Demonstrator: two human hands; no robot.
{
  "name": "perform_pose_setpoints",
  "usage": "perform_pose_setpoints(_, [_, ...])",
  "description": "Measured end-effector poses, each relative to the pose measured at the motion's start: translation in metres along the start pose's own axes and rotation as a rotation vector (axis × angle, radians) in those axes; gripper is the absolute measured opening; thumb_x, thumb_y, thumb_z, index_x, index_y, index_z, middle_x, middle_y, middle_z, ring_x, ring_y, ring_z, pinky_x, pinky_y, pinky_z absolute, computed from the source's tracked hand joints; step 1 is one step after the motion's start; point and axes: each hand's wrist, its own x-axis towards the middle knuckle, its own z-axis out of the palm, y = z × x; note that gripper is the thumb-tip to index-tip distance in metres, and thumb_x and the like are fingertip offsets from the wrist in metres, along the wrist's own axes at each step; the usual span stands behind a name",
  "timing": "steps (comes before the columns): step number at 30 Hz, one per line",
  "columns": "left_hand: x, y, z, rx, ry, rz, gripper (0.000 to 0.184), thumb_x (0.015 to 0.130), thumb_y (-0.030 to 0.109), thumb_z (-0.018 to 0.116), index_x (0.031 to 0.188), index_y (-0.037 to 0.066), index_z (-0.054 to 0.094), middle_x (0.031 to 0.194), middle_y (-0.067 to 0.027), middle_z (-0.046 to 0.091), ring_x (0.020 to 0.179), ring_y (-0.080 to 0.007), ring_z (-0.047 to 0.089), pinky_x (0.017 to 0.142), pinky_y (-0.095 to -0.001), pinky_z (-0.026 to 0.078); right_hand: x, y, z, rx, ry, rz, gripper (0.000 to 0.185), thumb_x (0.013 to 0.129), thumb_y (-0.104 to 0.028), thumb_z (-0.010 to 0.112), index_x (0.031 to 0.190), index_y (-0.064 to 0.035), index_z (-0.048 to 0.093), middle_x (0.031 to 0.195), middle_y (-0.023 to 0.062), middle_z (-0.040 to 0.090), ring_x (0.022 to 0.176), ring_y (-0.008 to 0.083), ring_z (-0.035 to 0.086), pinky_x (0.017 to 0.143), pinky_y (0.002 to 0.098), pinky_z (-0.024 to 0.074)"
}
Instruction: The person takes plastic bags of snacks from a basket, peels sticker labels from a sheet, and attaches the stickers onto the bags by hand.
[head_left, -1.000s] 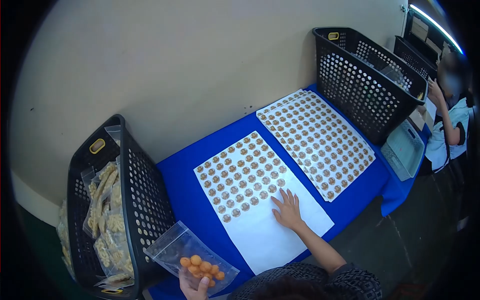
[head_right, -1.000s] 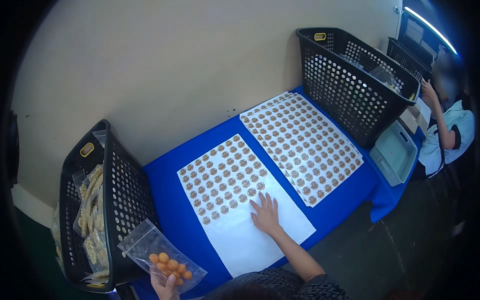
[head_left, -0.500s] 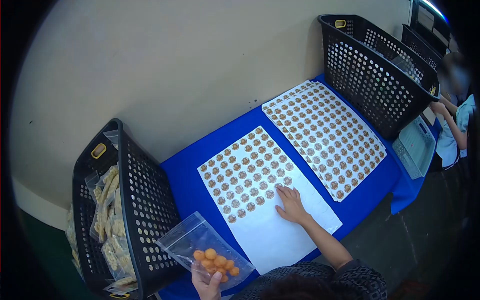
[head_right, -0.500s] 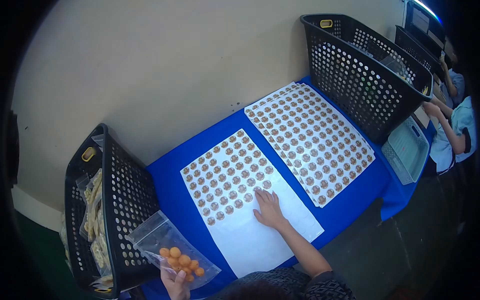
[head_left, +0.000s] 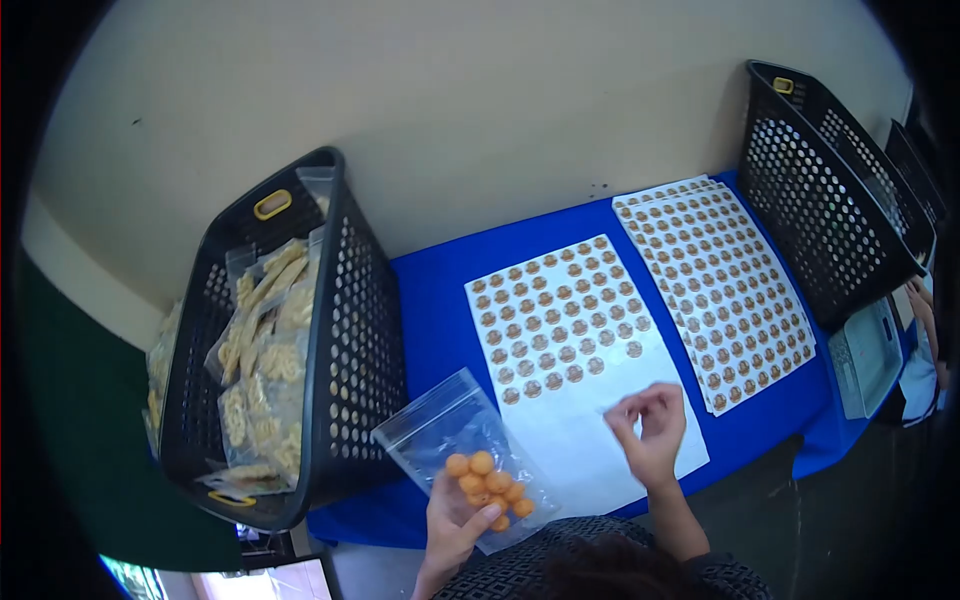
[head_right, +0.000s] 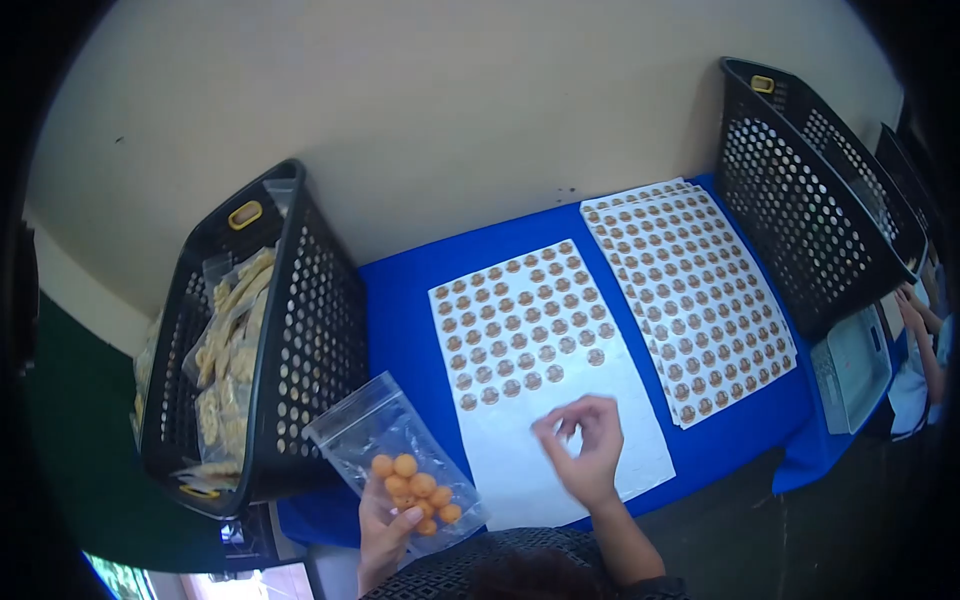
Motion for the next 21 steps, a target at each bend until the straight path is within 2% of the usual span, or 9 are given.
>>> perform_pose_setpoints(2, [-0.002,-0.002,0.0,-0.07,-0.053,0.009,0.047,0.074,-0.004,0.051,0.113,0.006,0.027,0.099,-0.0136,0.046,0.093,-0.025,0.051,0.074,-0.0347,0.046,-0.021,-0.029,0.008,-0.055,-0.219,-0.027,0.022,0.061,0.007,0.063,0.079,-0.0004,0.053,0.072,0.01,0.058,0.062,0.011,0.053,0.057,0.0209,0.043])
perform_pose_setpoints(4, [-0.006,0.002,0.002,-0.041,-0.064,-0.006,0.045,0.075,-0.003,0.05,0.113,0.005,0.027,0.101,-0.0139,0.045,0.094,-0.023,0.05,0.072,-0.0323,0.045,-0.026,-0.04,0.015,-0.096,-0.459,-0.305,0.02,0.059,0.007,0.064,0.076,-0.0016,0.058,0.077,0.0114,0.059,0.064,0.0155,0.058,0.057,0.0224,0.0478])
perform_pose_setpoints(5, [-0.008,0.003,0.004,0.028,-0.057,0.019,0.045,0.075,-0.004,0.05,0.112,0.005,0.027,0.102,-0.014,0.045,0.094,-0.022,0.05,0.071,-0.0313,0.045,-0.033,-0.047,0.019,-0.105,-0.517,-0.261,0.021,0.058,0.005,0.065,0.077,-0.0027,0.062,0.083,0.0118,0.059,0.072,0.0197,0.06,0.061,0.0237,0.0495])
perform_pose_setpoints(8, [-0.013,-0.002,0.0,0.114,-0.065,0.059,0.045,0.075,-0.005,0.051,0.112,0.004,0.027,0.104,-0.014,0.045,0.094,-0.0207,0.05,0.073,-0.0306,0.044,-0.043,-0.049,0.037,-0.093,-0.627,-0.376,0.023,0.058,0.003,0.067,0.081,-0.0027,0.062,0.087,0.0112,0.058,0.07,0.0199,0.06,0.061,0.0235,0.0495])
perform_pose_setpoints(15, [-0.021,-0.001,-0.006,0.157,-0.102,0.146,0.046,0.073,-0.006,0.053,0.111,0.002,0.029,0.106,-0.0127,0.045,0.099,-0.0197,0.046,0.085,-0.033,0.038,-0.062,-0.035,0.056,-0.22,-0.635,-0.408,0.024,0.055,-0.001,0.072,0.077,-0.007,0.065,0.082,0.0062,0.056,0.072,0.0143,0.055,0.06,0.0223,0.0482])
perform_pose_setpoints(19, [-0.023,-0.004,-0.016,0.233,-0.121,0.087,0.048,0.073,-0.004,0.055,0.113,0.001,0.029,0.109,-0.013,0.045,0.1,-0.0189,0.046,0.086,-0.0322,0.037,-0.065,-0.036,0.057,-0.25,-0.597,-0.433,0.023,0.055,-0.002,0.072,0.076,-0.0076,0.065,0.078,0.0049,0.055,0.069,0.0135,0.055,0.06,0.0216,0.0474])
perform_pose_setpoints(21, [-0.022,-0.004,-0.015,0.242,-0.127,0.065,0.049,0.072,-0.003,0.055,0.114,0.001,0.029,0.109,-0.0131,0.045,0.101,-0.0185,0.045,0.087,-0.0321,0.036,-0.066,-0.037,0.056,-0.231,-0.608,-0.434,0.026,0.059,0.001,0.068,0.083,-0.0056,0.063,0.079,0.0057,0.054,0.071,0.0157,0.054,0.057,0.0225,0.0459])
